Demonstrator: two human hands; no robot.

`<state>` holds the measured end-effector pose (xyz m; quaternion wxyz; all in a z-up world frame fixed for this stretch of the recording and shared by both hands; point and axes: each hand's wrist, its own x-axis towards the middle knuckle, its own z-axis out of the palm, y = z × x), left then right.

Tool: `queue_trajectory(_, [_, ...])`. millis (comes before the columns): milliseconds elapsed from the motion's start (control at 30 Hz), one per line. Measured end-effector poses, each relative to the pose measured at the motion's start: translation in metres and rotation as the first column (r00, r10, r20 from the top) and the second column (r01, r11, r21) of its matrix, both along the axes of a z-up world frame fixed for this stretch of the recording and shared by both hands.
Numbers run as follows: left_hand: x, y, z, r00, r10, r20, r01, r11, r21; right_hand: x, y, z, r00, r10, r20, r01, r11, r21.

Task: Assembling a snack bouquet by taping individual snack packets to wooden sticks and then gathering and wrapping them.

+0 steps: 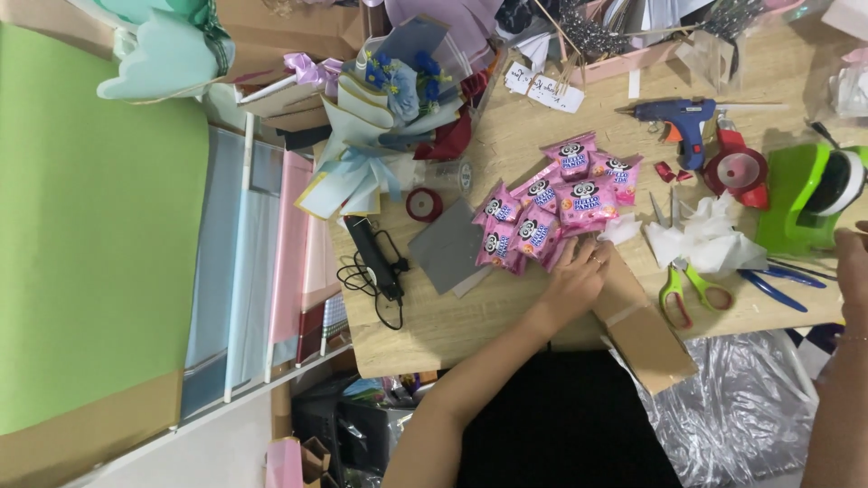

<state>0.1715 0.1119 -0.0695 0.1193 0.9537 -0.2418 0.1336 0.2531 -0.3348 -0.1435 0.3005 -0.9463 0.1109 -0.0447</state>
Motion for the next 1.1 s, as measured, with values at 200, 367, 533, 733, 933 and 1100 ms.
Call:
queue_trajectory(200, [-0.006, 0.001, 0.001, 1.000, -0.001, -0.022, 0.000, 0.998, -0.060, 0.010, 0.027, 0.006, 0.972, -0.214, -0.096, 0.234, 0.915, 0.328])
queue_trajectory(367, [-0.005, 0.003, 0.018, 0.990, 0.031, 0.136, -0.012, 0.990, -0.139, -0.013, -0.022, -0.051, 0.944, -0.314, -0.101, 0.329, 0.862, 0.386])
queue_trajectory(533, [-0.006, 0.001, 0.015, 0.990, 0.042, 0.133, -0.025, 0.991, -0.130, -0.060, 0.041, 0.031, 0.811, -0.483, -0.331, 0.584, 0.620, 0.525])
queue_trajectory(733, [-0.008, 0.001, 0.011, 0.991, 0.049, 0.122, -0.035, 0.993, -0.114, -0.065, 0.034, 0.003, 0.902, -0.392, -0.178, 0.428, 0.865, 0.264])
queue_trajectory(933, [-0.010, 0.001, 0.022, 0.985, 0.107, 0.136, -0.092, 0.990, -0.107, -0.068, -0.077, -0.116, 0.942, -0.139, -0.306, 0.138, 0.990, -0.024])
queue_trajectory(1100, [-0.014, 0.000, 0.023, 0.979, 0.162, 0.122, -0.149, 0.983, -0.109, -0.043, 0.083, 0.061, 0.902, 0.142, -0.408, -0.077, 0.982, 0.171])
